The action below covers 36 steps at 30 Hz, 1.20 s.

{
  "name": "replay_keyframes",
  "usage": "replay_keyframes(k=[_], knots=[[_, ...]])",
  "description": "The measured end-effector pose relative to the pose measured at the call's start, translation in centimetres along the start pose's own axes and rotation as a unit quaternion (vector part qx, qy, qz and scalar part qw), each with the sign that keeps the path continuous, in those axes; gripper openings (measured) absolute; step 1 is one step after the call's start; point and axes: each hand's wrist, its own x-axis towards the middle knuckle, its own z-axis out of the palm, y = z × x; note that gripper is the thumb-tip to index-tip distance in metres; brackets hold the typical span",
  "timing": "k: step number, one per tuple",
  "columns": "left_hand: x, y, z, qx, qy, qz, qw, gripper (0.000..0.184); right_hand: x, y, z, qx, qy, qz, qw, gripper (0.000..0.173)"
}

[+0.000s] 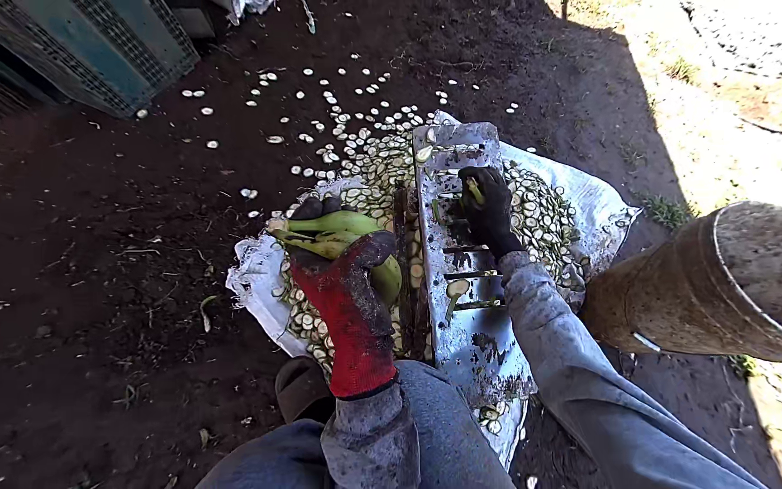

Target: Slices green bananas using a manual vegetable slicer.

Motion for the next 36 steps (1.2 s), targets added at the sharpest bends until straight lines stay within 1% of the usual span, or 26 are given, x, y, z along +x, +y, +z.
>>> replay_keyframes(k=[1,2,5,6,7,8,9,10,12,14,15,16,17,18,20,22,23,24,26,28,30,31,32,33,34,36], knots=[[0.0,0.0,-0.2,0.004,-0.001,-0.002,1.000,0.072,-1.8,-0.7,-0.8,0.008,0.000,0.003,1.000,0.028],[0.0,0.1,-0.4,0.006,-0.003,-0.004,1.000,0.071,-4.8,-1.9,-2.1,0.023,0.000,0.008,1.000,0.029],[-0.1,0.3,-1.2,-0.012,-0.015,0.007,1.000,0.066,-17.6,-6.7,-6.4,0.066,0.043,0.021,0.997,0.023],[-0.1,0.4,-1.1,-0.017,-0.014,0.011,1.000,0.067,-20.1,-8.0,-7.4,0.069,0.042,0.019,0.997,0.021],[0.0,0.5,-0.9,-0.023,-0.012,0.015,1.000,0.067,-20.8,-8.5,-7.9,0.064,0.035,0.009,0.997,0.020],[-0.1,0.5,-0.8,-0.023,-0.015,0.014,1.000,0.068,-20.1,-8.1,-7.7,0.055,0.030,-0.005,0.998,0.021],[-0.4,0.5,-0.6,-0.021,-0.014,0.008,1.000,0.069,-18.2,-6.8,-6.8,0.044,0.025,-0.021,0.999,0.022],[-0.5,0.6,-0.3,-0.019,-0.016,0.002,1.000,0.070,-15.1,-5.2,-5.7,0.031,0.011,-0.037,0.999,0.023],[-0.4,0.6,0.0,-0.015,-0.020,-0.010,1.000,0.072,-7.5,-1.7,-2.9,0.008,-0.045,-0.058,0.997,0.028],[-0.5,0.4,-0.1,0.000,-0.019,-0.016,1.000,0.073,-1.3,1.1,-0.2,-0.028,-0.067,-0.045,0.996,0.031],[-0.5,0.3,0.0,0.013,-0.011,-0.017,1.000,0.074,0.6,1.6,0.3,-0.052,-0.077,-0.022,0.995,0.034],[-0.4,0.3,0.0,0.024,-0.007,-0.015,1.000,0.074,1.2,1.5,0.4,-0.064,-0.085,-0.001,0.994,0.036],[-0.3,0.3,-0.2,0.031,-0.004,-0.012,0.999,0.074,0.4,0.7,-0.1,-0.061,-0.083,0.010,0.995,0.037],[-0.3,0.4,-0.4,0.030,-0.004,-0.010,0.999,0.073,-1.7,-0.3,-1.1,-0.049,-0.073,0.007,0.996,0.038],[-0.3,0.3,-0.8,0.011,-0.005,0.000,1.000,0.071,-9.2,-3.2,-4.0,-0.033,-0.050,-0.004,0.998,0.042],[-0.4,0.5,-0.9,-0.006,-0.012,0.006,1.000,0.070,-17.4,-6.2,-6.5,-0.019,-0.027,-0.001,0.999,0.036],[-0.5,0.6,-0.7,-0.013,-0.010,0.006,1.000,0.071,-19.7,-7.3,-7.3,-0.023,-0.031,-0.005,0.999,0.034],[-0.5,0.7,-0.6,-0.018,-0.010,0.004,1.000,0.071,-20.2,-7.8,-7.5,-0.035,-0.044,-0.011,0.998,0.034],[-0.9,0.8,-0.3,-0.017,-0.019,-0.008,1.000,0.073,-17.2,-6.2,-6.4,-0.054,-0.070,-0.026,0.996,0.040],[-0.8,0.6,-0.2,-0.023,-0.039,-0.007,0.999,0.072,-10.3,-2.9,-3.9,-0.069,-0.109,-0.034,0.991,0.049],[-0.7,0.4,-0.2,-0.009,-0.040,-0.010,0.999,0.072,-3.0,0.2,-1.2,-0.089,-0.131,-0.012,0.987,0.048],[-0.6,0.3,-0.2,0.008,-0.025,-0.013,1.000,0.072,-0.1,1.2,-0.3,-0.108,-0.138,0.008,0.984,0.049],[-0.5,0.3,-0.2,0.028,-0.012,-0.014,0.999,0.073,1.5,1.5,0.4,-0.124,-0.137,0.025,0.982,0.048],[-0.4,0.3,-0.4,0.043,-0.006,-0.015,0.999,0.074,1.6,1.1,0.6,-0.127,-0.133,0.036,0.982,0.048],[-0.3,0.2,-0.7,0.047,-0.001,-0.013,0.999,0.075,0.1,0.4,0.1,-0.123,-0.127,0.037,0.984,0.048],[-0.2,0.2,-0.9,0.036,-0.003,-0.010,0.999,0.073,-5.8,-2.0,-2.5,-0.094,-0.118,0.011,0.988,0.049]])
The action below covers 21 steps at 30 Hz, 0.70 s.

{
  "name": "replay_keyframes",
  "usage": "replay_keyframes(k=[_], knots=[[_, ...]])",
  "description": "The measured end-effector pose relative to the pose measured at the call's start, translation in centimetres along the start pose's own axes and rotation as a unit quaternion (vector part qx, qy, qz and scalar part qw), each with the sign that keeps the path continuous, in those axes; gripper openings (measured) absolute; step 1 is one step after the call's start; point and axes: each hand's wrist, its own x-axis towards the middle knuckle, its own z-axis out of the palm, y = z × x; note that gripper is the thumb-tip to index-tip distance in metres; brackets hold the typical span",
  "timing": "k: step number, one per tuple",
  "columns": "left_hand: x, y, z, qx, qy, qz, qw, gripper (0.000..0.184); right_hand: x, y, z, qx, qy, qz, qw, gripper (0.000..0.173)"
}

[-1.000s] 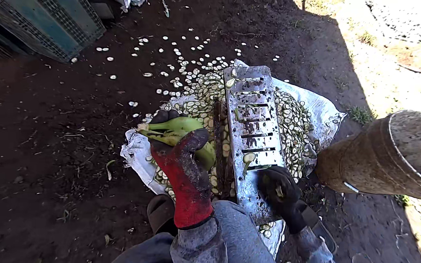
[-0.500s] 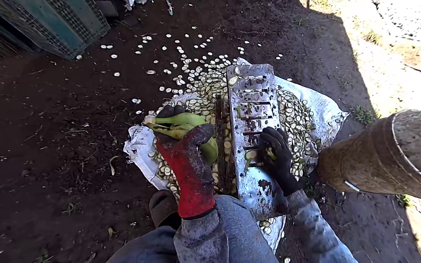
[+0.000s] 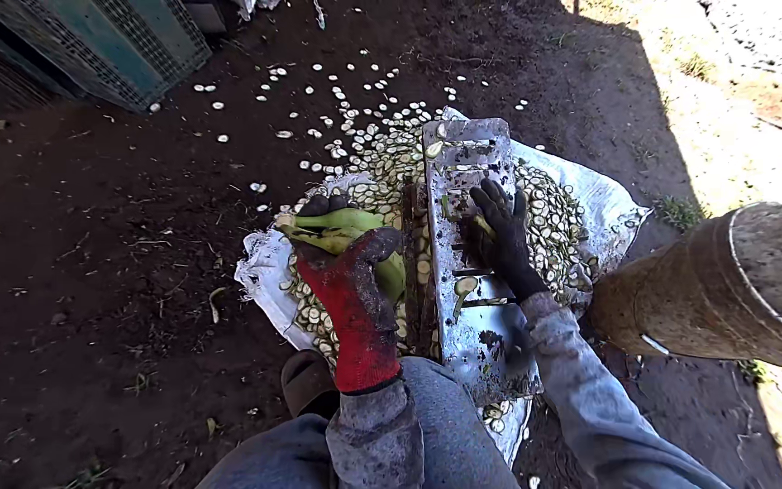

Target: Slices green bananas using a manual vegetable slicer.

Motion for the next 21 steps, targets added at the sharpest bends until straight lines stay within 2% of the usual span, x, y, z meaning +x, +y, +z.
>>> replay_keyframes(k=[3,5,7,12,14,16,19,21], knots=[[-0.2,0.2,-0.1,-0.025,-0.002,0.005,1.000,0.070,-12.8,-3.7,-2.4,0.021,-0.015,0.006,1.000,0.053],[-0.2,0.3,0.1,-0.038,-0.001,0.007,0.999,0.072,-14.9,-4.6,-3.1,0.016,-0.023,-0.003,1.000,0.050],[-0.5,0.2,0.2,-0.038,-0.014,0.008,0.999,0.075,-11.1,-3.0,-2.5,0.004,-0.047,-0.003,0.999,0.050],[-0.4,0.1,0.7,-0.021,-0.017,0.002,1.000,0.074,6.5,3.0,0.8,-0.082,-0.069,0.042,0.993,0.053],[-0.1,0.2,0.7,-0.005,0.008,-0.009,1.000,0.074,7.8,3.0,1.2,-0.086,-0.057,0.063,0.993,0.054],[0.0,0.1,0.6,-0.010,0.018,-0.009,1.000,0.075,3.6,1.7,0.2,-0.059,-0.034,0.047,0.997,0.053],[-0.2,0.2,0.0,-0.014,0.005,0.001,1.000,0.072,-8.6,-2.1,-2.0,-0.010,-0.059,0.024,0.998,0.055],[-0.3,0.4,0.2,-0.031,0.001,0.003,1.000,0.073,-13.8,-4.0,-3.1,0.006,-0.068,0.020,0.997,0.053]])
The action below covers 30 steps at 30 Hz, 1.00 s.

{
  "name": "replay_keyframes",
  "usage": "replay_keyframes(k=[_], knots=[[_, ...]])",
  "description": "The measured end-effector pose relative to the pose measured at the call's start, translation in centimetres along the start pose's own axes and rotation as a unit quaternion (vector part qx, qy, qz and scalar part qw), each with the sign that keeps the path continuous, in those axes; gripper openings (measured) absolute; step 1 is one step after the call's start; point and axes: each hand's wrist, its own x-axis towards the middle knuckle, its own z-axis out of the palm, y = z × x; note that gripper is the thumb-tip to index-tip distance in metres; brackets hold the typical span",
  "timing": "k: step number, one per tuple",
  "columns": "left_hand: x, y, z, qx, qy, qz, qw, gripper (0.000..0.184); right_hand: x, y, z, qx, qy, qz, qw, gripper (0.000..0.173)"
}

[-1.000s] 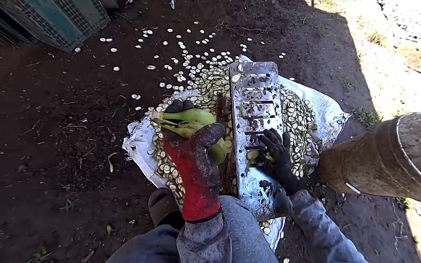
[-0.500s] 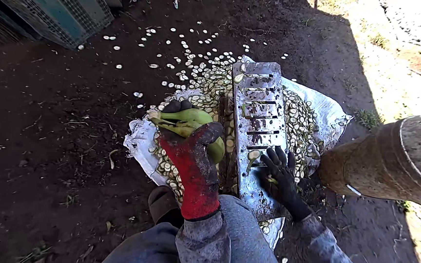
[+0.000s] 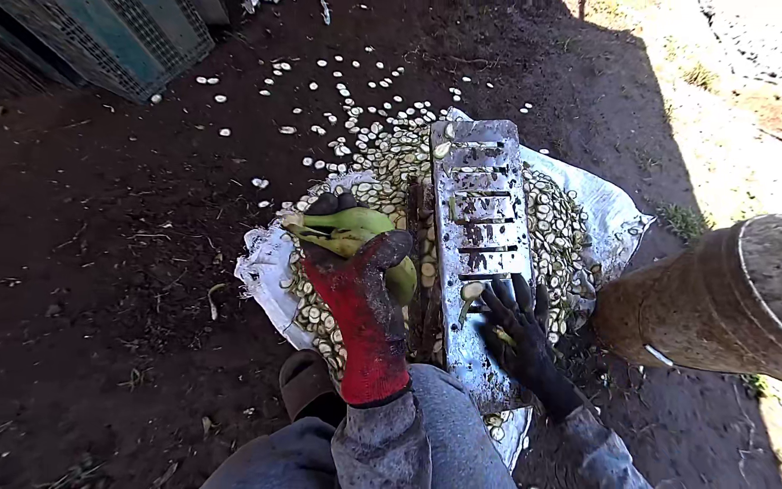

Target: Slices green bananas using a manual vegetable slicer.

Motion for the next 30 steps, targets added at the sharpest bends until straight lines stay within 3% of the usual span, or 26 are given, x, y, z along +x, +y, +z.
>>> replay_keyframes(k=[3,7,10,13,17,19,21,26,30], knots=[[-0.4,0.1,0.2,-0.011,-0.016,0.002,1.000,0.074,3.2,1.1,-0.1,-0.024,-0.019,-0.003,1.000,0.054],[-0.2,-0.2,0.4,-0.013,-0.028,0.002,1.000,0.071,16.8,4.9,1.0,-0.111,-0.030,0.025,0.993,0.061],[0.3,-0.5,0.2,0.010,-0.004,-0.003,1.000,0.073,23.2,6.1,1.8,-0.152,-0.022,0.074,0.985,0.059],[0.4,-0.4,0.0,0.028,0.013,-0.013,0.999,0.074,20.7,5.2,1.4,-0.143,-0.014,0.076,0.987,0.054],[0.3,-0.2,0.1,0.000,0.019,-0.019,1.000,0.074,7.7,2.5,0.3,-0.113,-0.012,0.059,0.992,0.055],[0.4,-0.2,0.3,-0.008,0.017,-0.017,1.000,0.072,4.7,2.0,0.3,-0.101,0.008,0.068,0.993,0.054],[0.0,-0.2,0.4,-0.007,-0.001,-0.016,1.000,0.071,6.6,2.3,0.3,-0.106,0.001,0.091,0.990,0.058],[0.0,-0.7,0.6,0.000,-0.023,-0.003,1.000,0.073,20.2,5.7,2.3,-0.153,0.048,0.142,0.977,0.067],[0.0,-0.6,0.7,0.027,-0.005,-0.018,0.999,0.072,27.0,6.8,3.1,-0.156,0.052,0.194,0.967,0.070]])
